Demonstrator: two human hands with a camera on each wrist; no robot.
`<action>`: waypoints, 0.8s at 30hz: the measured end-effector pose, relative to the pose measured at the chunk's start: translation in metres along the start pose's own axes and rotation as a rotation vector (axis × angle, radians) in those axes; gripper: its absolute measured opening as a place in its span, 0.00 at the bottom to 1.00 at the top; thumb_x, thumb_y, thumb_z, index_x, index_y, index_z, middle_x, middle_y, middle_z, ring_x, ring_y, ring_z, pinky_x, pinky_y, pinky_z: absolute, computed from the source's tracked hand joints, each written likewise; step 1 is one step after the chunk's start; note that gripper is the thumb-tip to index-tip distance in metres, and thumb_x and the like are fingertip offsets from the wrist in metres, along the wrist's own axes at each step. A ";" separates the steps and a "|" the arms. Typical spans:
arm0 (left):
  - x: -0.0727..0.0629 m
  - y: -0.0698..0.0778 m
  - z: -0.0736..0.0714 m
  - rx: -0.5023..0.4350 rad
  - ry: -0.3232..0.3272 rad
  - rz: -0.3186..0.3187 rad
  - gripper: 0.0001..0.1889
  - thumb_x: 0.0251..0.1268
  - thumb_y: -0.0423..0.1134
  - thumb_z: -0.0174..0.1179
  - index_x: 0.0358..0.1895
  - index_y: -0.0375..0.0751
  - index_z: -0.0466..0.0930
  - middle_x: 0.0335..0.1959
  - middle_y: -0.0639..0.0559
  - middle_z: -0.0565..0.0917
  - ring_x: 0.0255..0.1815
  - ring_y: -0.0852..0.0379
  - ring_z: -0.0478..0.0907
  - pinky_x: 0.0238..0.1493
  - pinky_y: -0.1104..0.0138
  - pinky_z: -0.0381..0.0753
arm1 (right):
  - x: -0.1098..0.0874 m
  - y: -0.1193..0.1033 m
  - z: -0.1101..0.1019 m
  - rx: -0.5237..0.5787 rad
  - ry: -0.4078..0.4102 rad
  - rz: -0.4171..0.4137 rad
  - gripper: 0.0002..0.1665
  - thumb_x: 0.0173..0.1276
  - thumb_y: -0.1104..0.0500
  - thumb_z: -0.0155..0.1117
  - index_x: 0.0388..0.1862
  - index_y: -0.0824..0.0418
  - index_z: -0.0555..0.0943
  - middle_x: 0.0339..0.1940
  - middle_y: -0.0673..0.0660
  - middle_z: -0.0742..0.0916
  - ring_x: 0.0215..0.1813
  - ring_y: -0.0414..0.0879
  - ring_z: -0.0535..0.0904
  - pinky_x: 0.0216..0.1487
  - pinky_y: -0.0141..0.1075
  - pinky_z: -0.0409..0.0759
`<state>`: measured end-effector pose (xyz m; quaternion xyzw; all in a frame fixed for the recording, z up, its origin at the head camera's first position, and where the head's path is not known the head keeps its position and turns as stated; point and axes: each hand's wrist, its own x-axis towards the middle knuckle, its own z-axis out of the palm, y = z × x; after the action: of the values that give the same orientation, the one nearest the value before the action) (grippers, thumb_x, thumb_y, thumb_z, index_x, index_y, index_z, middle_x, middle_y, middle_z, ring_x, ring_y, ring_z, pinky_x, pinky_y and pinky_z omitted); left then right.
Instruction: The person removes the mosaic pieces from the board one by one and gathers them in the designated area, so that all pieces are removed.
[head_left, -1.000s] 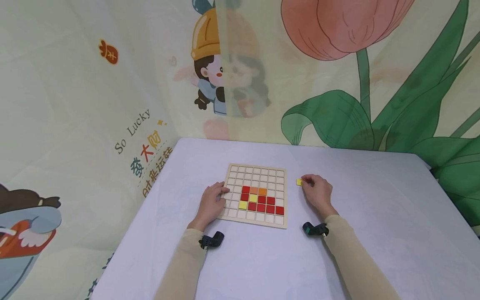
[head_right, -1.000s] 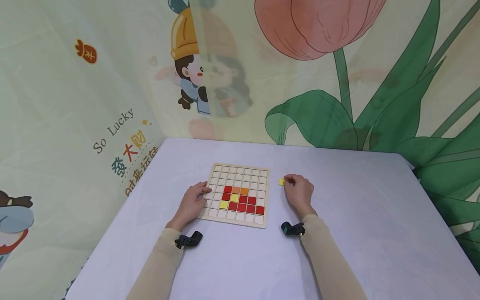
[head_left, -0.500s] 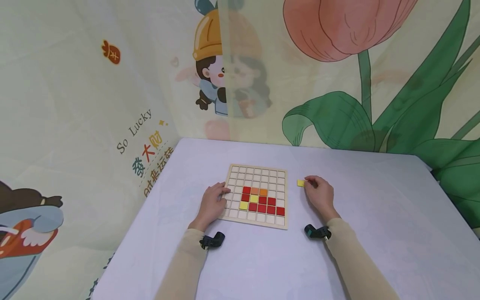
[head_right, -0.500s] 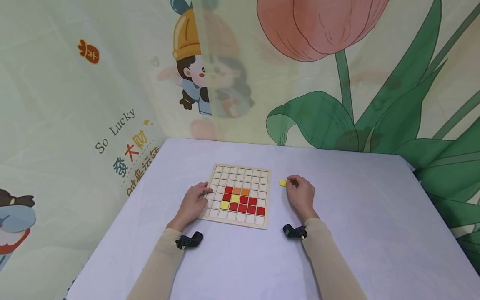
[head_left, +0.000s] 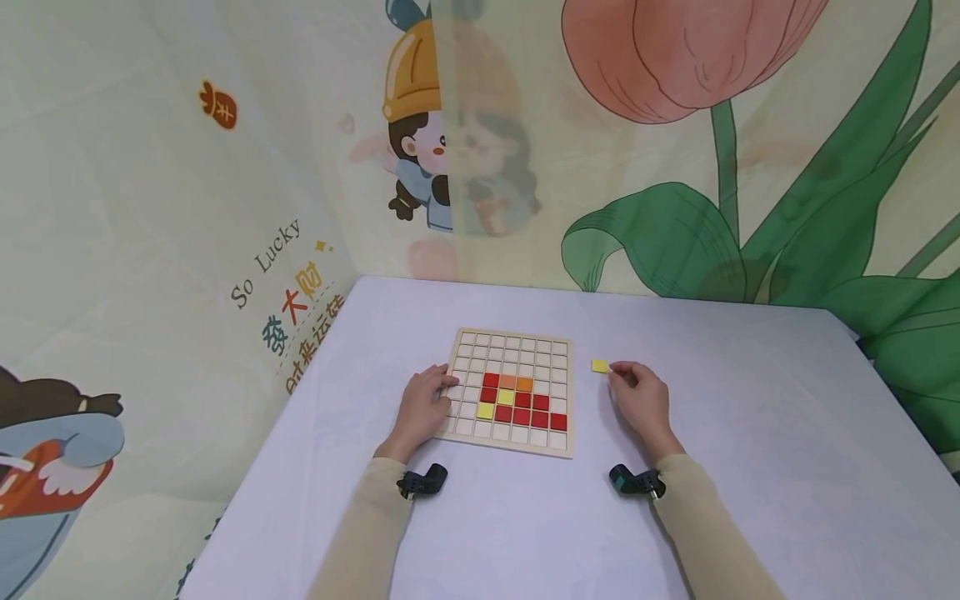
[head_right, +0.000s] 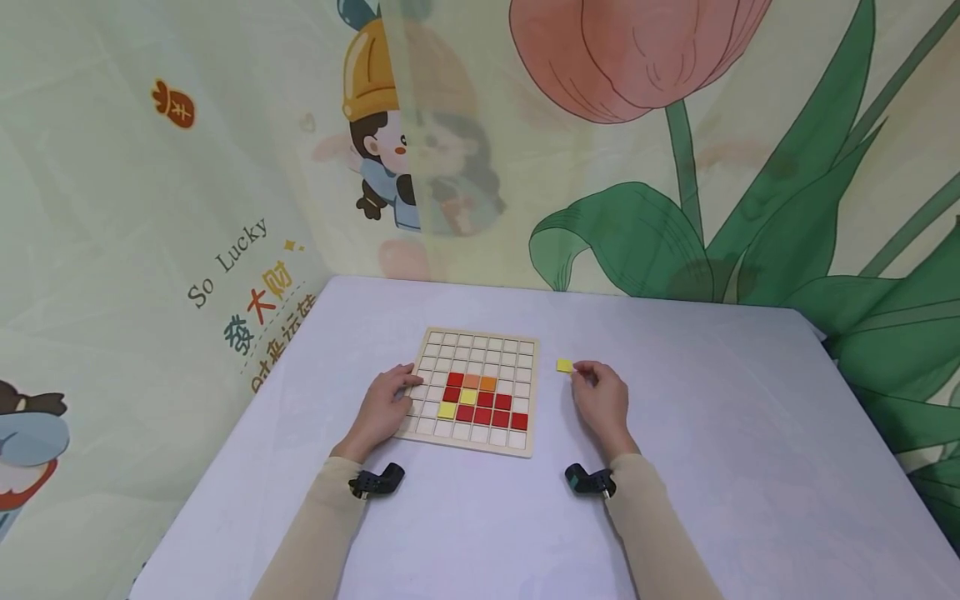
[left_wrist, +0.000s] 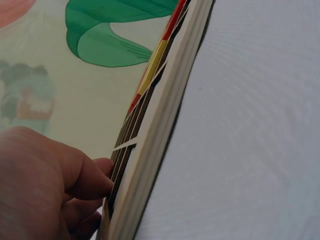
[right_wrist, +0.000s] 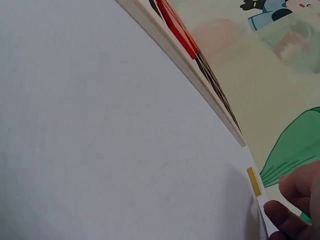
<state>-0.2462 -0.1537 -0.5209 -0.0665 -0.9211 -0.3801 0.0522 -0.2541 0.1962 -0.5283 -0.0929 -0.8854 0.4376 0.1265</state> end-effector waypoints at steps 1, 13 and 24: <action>0.000 0.000 0.000 0.000 -0.001 -0.001 0.17 0.60 0.27 0.52 0.50 0.39 0.82 0.69 0.45 0.72 0.74 0.46 0.60 0.78 0.55 0.47 | -0.002 0.000 0.000 -0.007 -0.011 0.003 0.15 0.71 0.58 0.58 0.52 0.65 0.80 0.53 0.64 0.83 0.58 0.58 0.76 0.62 0.51 0.75; 0.000 0.001 0.000 0.010 -0.004 -0.014 0.16 0.61 0.28 0.52 0.51 0.40 0.82 0.69 0.45 0.71 0.75 0.46 0.59 0.78 0.55 0.46 | -0.025 -0.010 -0.001 -0.027 -0.077 0.048 0.18 0.72 0.57 0.57 0.57 0.64 0.78 0.62 0.64 0.79 0.71 0.60 0.67 0.72 0.55 0.65; -0.001 0.004 -0.001 0.002 -0.005 -0.014 0.17 0.61 0.27 0.52 0.51 0.39 0.82 0.69 0.44 0.71 0.75 0.46 0.59 0.78 0.55 0.46 | -0.043 -0.018 0.001 0.016 -0.078 -0.029 0.16 0.69 0.58 0.62 0.54 0.62 0.81 0.60 0.62 0.81 0.69 0.58 0.69 0.71 0.55 0.66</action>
<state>-0.2444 -0.1519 -0.5180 -0.0611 -0.9221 -0.3792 0.0473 -0.2148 0.1723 -0.5206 -0.0619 -0.8874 0.4459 0.0992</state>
